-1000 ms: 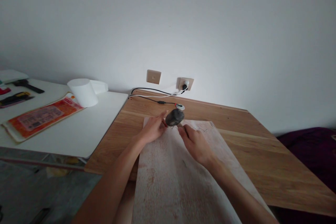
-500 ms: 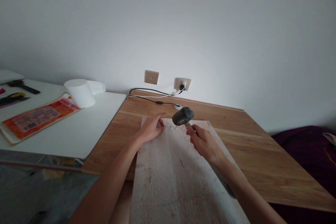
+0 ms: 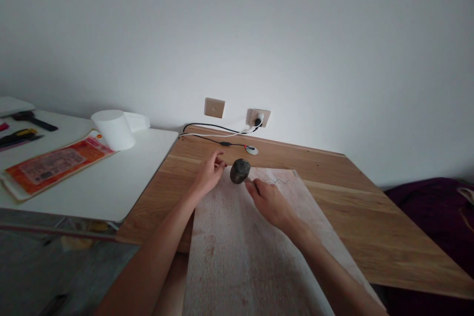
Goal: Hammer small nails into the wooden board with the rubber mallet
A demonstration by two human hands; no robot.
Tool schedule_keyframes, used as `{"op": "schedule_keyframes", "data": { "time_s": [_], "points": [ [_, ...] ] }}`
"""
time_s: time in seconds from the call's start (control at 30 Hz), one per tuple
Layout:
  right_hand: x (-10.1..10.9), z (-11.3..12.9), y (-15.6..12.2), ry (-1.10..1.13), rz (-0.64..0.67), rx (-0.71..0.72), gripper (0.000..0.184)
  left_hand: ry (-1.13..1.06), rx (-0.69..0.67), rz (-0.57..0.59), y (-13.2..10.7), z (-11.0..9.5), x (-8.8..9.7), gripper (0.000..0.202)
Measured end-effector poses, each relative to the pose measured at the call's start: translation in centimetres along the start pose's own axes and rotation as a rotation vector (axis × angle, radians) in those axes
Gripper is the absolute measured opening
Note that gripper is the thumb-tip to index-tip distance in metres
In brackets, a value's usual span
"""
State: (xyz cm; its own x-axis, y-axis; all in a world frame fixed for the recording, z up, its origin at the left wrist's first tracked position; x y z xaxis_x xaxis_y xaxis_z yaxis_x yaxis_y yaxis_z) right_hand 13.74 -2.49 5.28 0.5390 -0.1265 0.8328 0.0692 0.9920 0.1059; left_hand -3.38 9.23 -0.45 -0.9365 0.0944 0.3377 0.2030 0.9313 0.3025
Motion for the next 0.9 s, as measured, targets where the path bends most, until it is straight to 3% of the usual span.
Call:
{"op": "schedule_keyframes", "data": {
  "time_s": [0.07, 0.27, 0.47, 0.73, 0.8, 0.9],
  "points": [
    [-0.3, -0.3, 0.2, -0.012, 0.003, -0.014, 0.034, -0.011, 0.003, -0.003, 0.0, -0.1, 0.1, 0.035],
    [2.2, -1.0, -0.1, 0.014, -0.054, -0.038, 0.040, 0.013, 0.029, -0.019, 0.0, 0.1, 0.3, 0.035],
    [2.0, -1.5, -1.0, 0.065, -0.046, -0.018, 0.037, -0.021, 0.024, -0.014, -0.1, 0.0, 0.4, 0.033],
    [8.1, 1.8, -1.5, 0.194, -0.234, 0.029, 0.049, 0.022, 0.049, -0.028, 0.2, 0.6, 0.4, 0.037],
    [7.4, 2.1, -1.4, 0.170, -0.234, 0.036, 0.047, 0.024, 0.052, -0.034, 0.1, 0.5, 0.5, 0.039],
    [3.7, 1.5, -1.0, 0.117, -0.137, 0.043, 0.038, 0.007, 0.037, -0.039, 0.1, 0.4, 0.5, 0.038]
  ]
}}
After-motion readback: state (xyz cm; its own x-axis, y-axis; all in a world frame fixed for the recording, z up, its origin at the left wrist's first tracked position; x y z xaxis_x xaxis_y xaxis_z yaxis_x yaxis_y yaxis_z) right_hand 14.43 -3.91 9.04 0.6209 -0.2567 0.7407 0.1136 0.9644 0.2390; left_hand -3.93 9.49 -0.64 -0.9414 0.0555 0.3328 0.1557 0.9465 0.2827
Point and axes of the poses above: each hand's wrist, its own y-axis towards the middle knuckle, its own x-axis out of the back of the hand, z = x × y, the point moved 7 cm from there along y, towards the middle knuckle
